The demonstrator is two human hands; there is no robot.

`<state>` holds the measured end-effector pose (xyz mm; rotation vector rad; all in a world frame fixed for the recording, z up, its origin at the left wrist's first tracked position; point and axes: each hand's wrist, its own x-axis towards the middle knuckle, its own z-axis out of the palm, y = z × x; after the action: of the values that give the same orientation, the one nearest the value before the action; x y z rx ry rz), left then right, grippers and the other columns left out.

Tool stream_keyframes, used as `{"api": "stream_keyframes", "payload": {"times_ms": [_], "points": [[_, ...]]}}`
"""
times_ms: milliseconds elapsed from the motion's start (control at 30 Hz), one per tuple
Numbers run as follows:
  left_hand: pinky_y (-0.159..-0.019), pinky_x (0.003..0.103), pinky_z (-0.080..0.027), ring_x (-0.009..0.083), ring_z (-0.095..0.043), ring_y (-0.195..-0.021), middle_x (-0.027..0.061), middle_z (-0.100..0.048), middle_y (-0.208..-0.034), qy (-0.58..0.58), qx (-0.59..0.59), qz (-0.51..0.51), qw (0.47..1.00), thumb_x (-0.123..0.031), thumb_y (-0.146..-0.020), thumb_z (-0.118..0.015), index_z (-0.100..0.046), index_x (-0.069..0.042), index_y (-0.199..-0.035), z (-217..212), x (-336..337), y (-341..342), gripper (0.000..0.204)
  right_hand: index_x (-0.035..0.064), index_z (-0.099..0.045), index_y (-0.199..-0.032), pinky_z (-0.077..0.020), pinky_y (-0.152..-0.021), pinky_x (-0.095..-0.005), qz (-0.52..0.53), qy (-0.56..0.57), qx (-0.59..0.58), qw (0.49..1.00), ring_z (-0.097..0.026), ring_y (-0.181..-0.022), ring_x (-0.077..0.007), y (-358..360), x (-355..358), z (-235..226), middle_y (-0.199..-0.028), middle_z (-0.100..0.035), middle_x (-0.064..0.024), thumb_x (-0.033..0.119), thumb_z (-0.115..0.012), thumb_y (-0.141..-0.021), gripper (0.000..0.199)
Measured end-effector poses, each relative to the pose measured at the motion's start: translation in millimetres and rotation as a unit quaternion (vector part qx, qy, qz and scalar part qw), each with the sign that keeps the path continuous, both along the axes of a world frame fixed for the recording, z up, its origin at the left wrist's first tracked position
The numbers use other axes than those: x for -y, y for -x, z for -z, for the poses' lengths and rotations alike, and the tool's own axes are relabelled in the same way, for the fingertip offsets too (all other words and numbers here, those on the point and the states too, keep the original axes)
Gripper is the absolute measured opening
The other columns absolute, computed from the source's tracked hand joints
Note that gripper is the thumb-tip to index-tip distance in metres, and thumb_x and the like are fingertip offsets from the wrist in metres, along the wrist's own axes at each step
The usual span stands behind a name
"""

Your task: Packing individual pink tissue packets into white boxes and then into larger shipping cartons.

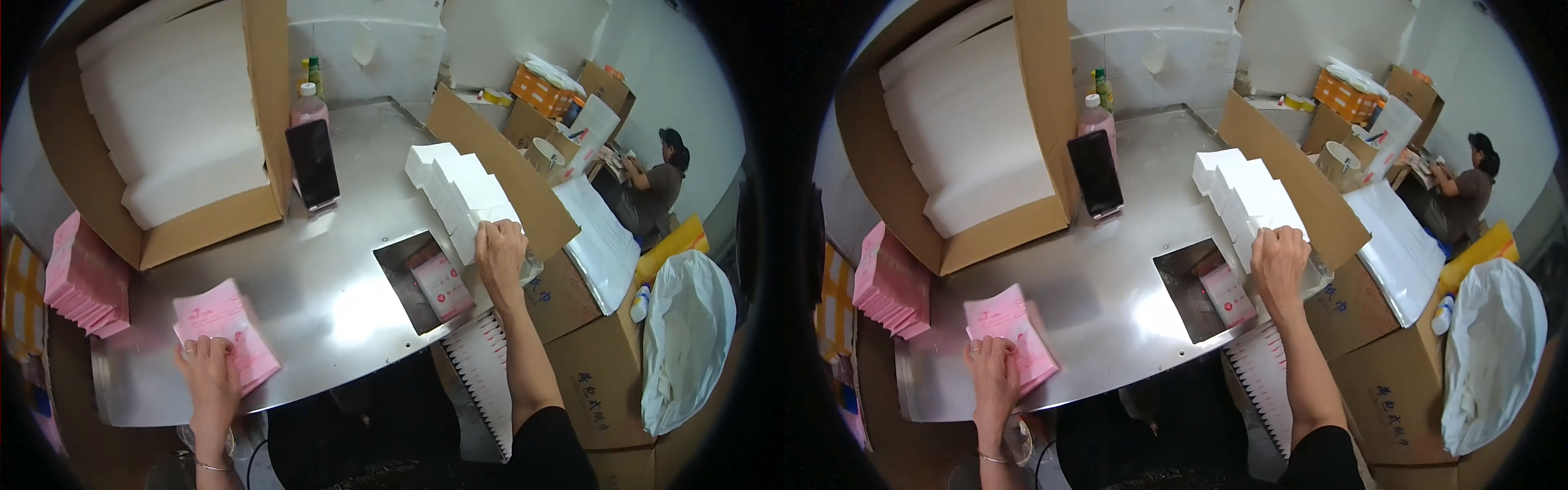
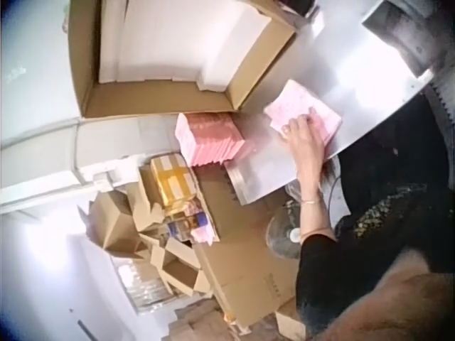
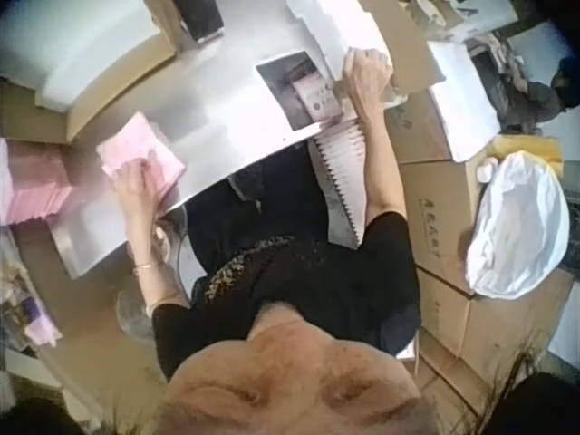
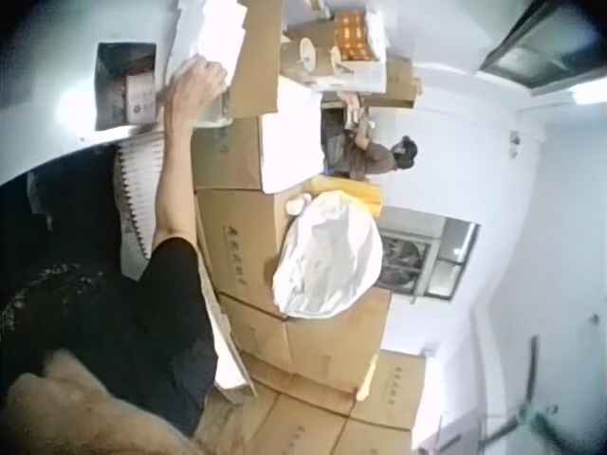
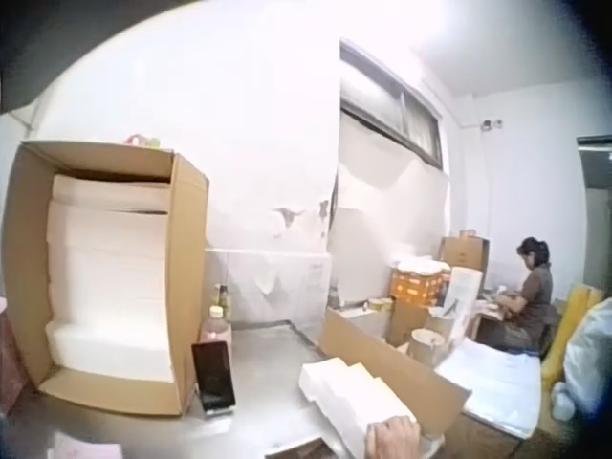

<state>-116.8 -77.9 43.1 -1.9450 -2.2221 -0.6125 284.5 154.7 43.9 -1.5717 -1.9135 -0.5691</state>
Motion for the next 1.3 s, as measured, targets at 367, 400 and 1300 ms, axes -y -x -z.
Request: {"api": "stream_keyframes", "payload": {"times_ms": [367, 400, 1300], "points": [[-0.101, 0.049, -0.045, 0.0483, -0.047, -0.125, 0.0301, -0.047, -0.136, -0.059, 0.166, 0.269, 0.947, -0.020, -0.071, -0.077, -0.058, 0.004, -0.113, 50, -64, -111, 0.052, -0.0011, -0.060, -0.124, -0.0453, -0.095, -0.0581, -0.403, 0.002, -0.016, 0.915, -0.062, -0.102, -0.0414, 87, 97, 44, -0.121, -0.061, -0.0225, 0.004, -0.057, -0.084, 0.040], [-0.096, 0.050, -0.044, 0.0473, -0.047, -0.127, 0.0303, -0.047, -0.138, -0.043, 0.131, 0.249, 0.959, -0.021, -0.068, -0.078, -0.058, 0.002, -0.116, 44, -61, -101, 0.058, 0.0001, -0.061, -0.124, -0.0426, -0.100, -0.0618, -0.531, 0.121, 0.028, 0.838, -0.061, -0.104, -0.0393, 101, 125, 35, -0.116, -0.061, -0.0202, 0.009, -0.058, -0.084, 0.041], [-0.082, 0.055, -0.040, 0.0366, -0.052, -0.103, 0.0174, -0.056, -0.114, -0.012, -0.010, 0.188, 0.982, -0.041, -0.081, -0.072, -0.064, -0.006, -0.108, 29, -71, -120, 0.045, 0.0023, -0.069, -0.098, -0.0429, -0.085, -0.0457, -0.029, -0.047, -0.048, 0.997, -0.057, -0.094, -0.0321, -6, -8, 11, -0.090, -0.060, -0.0122, 0.009, -0.063, -0.085, 0.016]]}}
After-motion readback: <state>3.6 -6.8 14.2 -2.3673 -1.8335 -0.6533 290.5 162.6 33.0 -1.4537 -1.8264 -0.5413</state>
